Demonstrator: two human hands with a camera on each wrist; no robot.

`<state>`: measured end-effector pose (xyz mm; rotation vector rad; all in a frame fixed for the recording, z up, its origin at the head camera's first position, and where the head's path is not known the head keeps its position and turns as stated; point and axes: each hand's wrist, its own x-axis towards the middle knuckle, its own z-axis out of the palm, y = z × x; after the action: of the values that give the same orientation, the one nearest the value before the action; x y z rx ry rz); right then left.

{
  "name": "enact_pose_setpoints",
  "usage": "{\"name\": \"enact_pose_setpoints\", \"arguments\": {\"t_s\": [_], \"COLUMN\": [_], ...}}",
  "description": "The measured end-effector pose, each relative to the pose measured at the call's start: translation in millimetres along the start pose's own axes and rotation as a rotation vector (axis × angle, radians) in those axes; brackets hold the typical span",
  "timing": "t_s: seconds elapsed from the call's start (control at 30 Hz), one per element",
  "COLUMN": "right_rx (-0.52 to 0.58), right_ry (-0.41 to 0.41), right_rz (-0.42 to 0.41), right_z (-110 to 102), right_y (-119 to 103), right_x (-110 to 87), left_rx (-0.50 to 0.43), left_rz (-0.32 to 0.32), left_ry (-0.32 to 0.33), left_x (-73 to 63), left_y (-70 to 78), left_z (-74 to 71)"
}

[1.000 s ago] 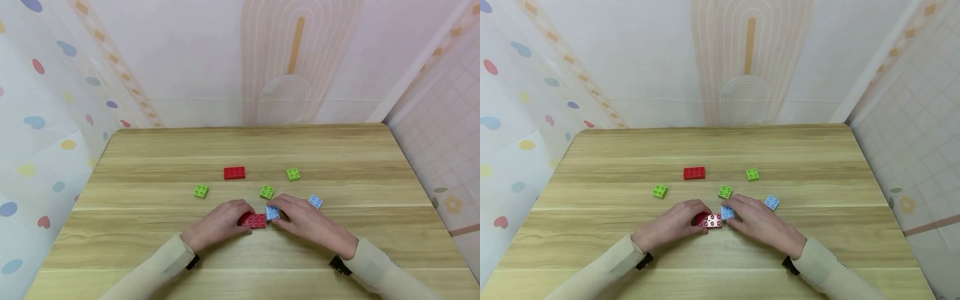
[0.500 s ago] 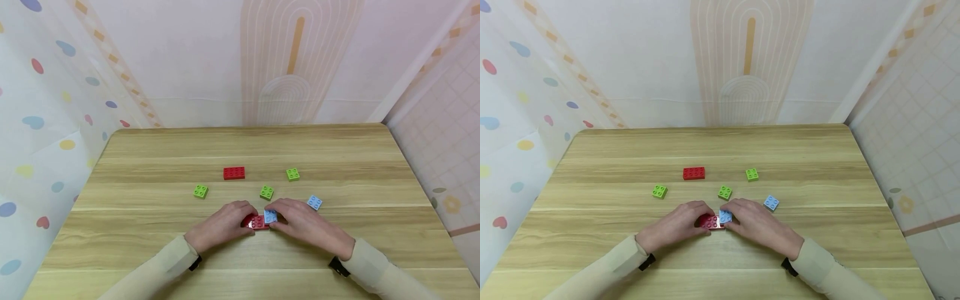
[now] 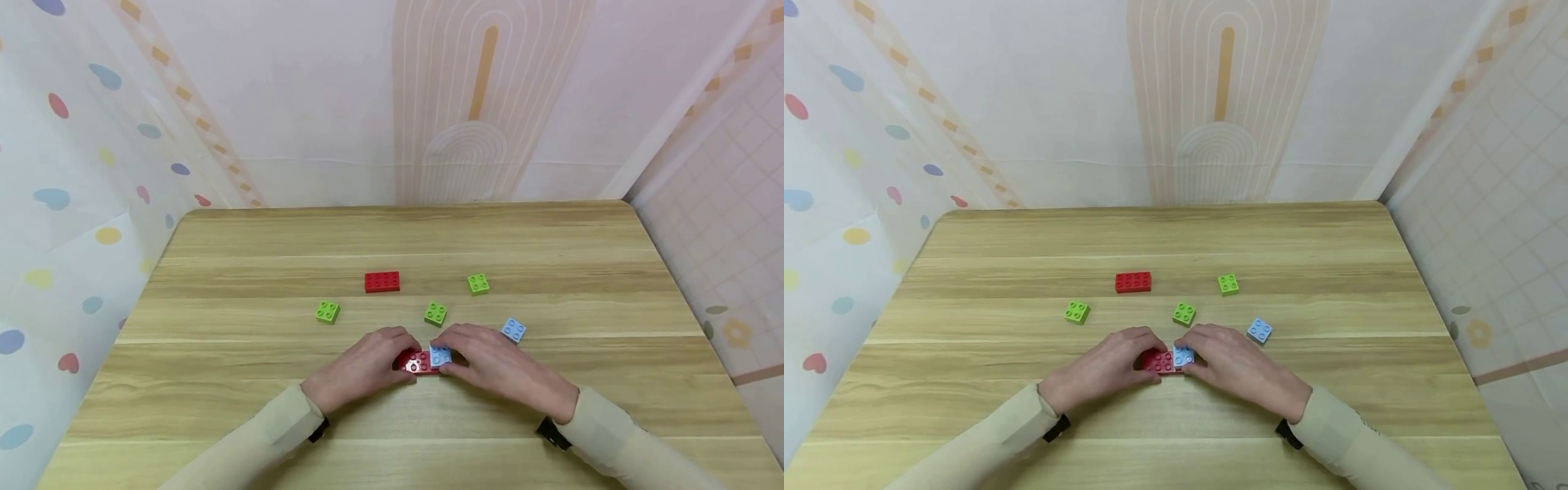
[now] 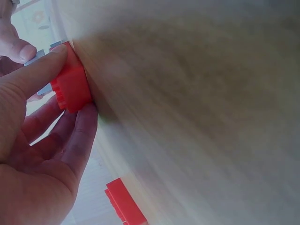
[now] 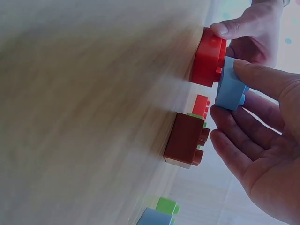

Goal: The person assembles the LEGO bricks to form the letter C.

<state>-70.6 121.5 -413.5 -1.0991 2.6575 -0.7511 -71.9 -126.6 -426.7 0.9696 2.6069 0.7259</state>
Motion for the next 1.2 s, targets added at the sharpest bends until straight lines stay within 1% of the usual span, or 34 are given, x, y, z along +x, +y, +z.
{"name": "enact_pose_setpoints", "arguments": {"t_s": [0.17,0.43,0.63,0.73,0.83,1.0,1.2], "right_rx": [-0.023,-0.056,-0.091,-0.087,-0.065,-0.015,-0.027], "right_ry": [-0.002,-0.008,-0.002,-0.002,-0.006,-0.023,-0.036], "right_rz": [-0.026,-0.027,-0.045,-0.047,-0.034,0.018,0.037], "right_z": [0.4,2.3,4.0,4.2,4.0,2.4,0.2], "right_y": [-1.3,-2.1,-3.1,-4.1,-4.4,-2.8,-1.8], "right_x": [1.3,2.1,2.8,2.9,2.4,1.2,1.2], "left_rx": [-0.003,-0.007,-0.009,-0.010,-0.011,-0.011,-0.007], "left_rz": [-0.003,-0.008,-0.031,-0.040,-0.033,-0.012,-0.041], "left_ry": [0.004,0.007,-0.009,-0.014,-0.011,-0.006,-0.019], "left_x": [-0.4,-1.1,-1.9,-2.4,-2.9,-3.0,-3.4], "left_y": [-0.2,-0.7,-0.6,-0.9,-1.0,-1.6,-1.1], "left_z": [-0.4,-0.9,-0.4,0.3,1.0,1.8,1.4]}}
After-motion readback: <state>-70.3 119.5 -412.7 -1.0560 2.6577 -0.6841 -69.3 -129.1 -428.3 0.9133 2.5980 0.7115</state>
